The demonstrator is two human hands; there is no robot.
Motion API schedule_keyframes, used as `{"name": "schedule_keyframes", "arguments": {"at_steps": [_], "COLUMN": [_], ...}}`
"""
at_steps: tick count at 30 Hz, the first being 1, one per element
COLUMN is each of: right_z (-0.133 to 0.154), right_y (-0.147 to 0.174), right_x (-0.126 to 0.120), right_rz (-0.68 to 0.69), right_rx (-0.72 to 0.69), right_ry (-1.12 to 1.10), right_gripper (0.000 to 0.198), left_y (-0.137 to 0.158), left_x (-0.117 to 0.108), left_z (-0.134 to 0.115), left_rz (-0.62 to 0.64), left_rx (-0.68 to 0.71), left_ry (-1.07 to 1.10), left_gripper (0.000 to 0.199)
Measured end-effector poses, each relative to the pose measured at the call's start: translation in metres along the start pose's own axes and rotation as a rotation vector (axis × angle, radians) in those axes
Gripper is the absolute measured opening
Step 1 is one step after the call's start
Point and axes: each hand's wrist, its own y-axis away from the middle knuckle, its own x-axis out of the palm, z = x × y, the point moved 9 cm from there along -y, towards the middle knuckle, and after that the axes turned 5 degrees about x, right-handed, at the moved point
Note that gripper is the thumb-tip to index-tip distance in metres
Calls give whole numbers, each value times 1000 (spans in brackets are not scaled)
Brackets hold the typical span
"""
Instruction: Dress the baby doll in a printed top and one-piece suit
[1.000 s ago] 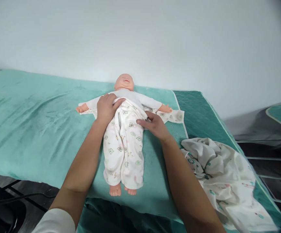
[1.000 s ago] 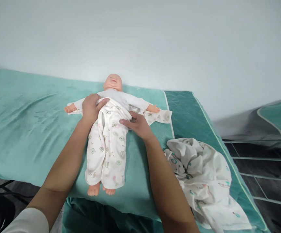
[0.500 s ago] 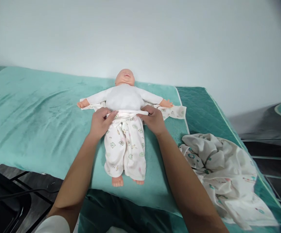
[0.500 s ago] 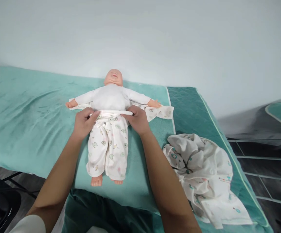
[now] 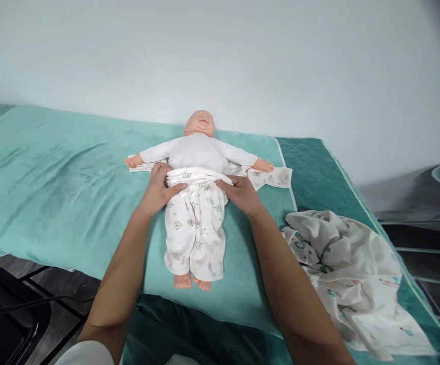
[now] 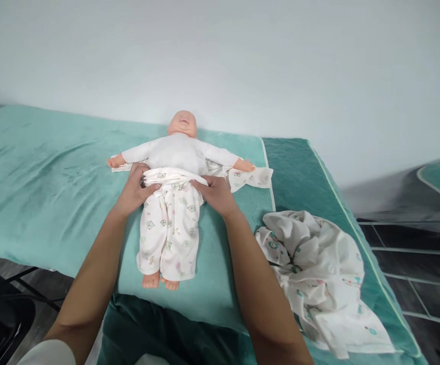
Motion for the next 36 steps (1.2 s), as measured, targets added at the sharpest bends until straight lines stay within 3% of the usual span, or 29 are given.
{"name": "schedule_keyframes", "arguments": {"at_steps": [4, 9, 17, 24, 26, 31, 36], "right_z": [4, 2, 5, 14, 13, 7, 8], "right_y": [4, 16, 14, 3, 1, -2, -2], "right_x": [2, 4, 11, 5, 4, 4, 3], "right_rz": [94, 188, 75, -105, -137, -159, -208], "right_rx": [-33, -43, -48, -166, -174, -177, -251], "right_ry": [58, 165, -7, -23, -9, -7, 36], "right_gripper": [51, 56, 51, 42, 43, 42, 33], "left_y": [-2, -1, -2, -13, -15, -4, 27], "left_x": [0, -3, -6, 10, 10, 0, -3], "left_z": [0, 9, 12, 14, 15, 1, -20], "left_rz": [-65, -117, -151, -116, -113, -127, -105], "left_rx": [12, -121, -267, -215, -191, -83, 3], "left_ry": [5, -55, 179, 369, 321, 86, 18], "left_gripper": [32, 29, 34, 52, 50, 24, 27]}}
